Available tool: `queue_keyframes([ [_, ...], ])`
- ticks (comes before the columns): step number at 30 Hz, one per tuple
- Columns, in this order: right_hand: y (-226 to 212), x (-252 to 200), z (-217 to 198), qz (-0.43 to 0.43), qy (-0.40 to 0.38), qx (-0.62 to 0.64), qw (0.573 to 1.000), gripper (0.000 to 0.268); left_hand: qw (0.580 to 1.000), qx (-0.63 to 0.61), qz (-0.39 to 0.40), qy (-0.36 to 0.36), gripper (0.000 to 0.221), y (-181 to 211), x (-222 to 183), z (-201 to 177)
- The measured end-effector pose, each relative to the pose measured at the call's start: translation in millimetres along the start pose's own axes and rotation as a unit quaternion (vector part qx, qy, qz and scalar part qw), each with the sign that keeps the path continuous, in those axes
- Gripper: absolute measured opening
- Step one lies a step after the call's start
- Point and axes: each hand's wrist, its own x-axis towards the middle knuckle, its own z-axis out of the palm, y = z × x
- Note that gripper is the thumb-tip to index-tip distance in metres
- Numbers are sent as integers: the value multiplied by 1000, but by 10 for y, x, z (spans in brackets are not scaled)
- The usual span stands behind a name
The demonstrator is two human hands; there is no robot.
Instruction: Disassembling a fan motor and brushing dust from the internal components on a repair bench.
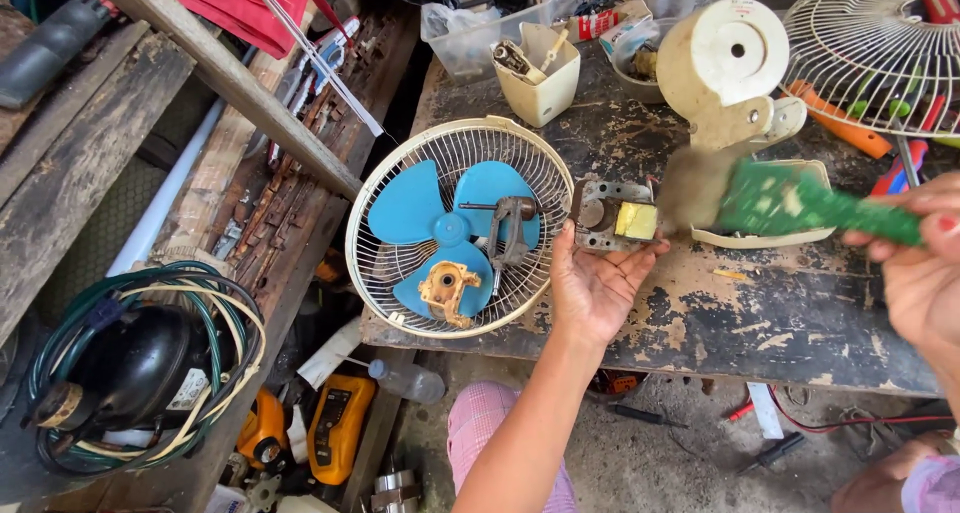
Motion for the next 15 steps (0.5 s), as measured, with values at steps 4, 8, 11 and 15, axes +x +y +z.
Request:
queue_keyframes([
  [4,-121,34,166,-74,-121,0,990,14,997,53,15,59,112,0,137,-147],
  [8,208,67,-192,8,-3,-73,997,16,999,35,-5,-5,78,1,67,-111],
  [11,-144,-2,164,-16,-29,-47,998,12,998,52,-2,17,91,13,86,-98],
  [15,505,91,-385,81,28,-43,995,30,998,55,-2,18,68,8,68,-78],
])
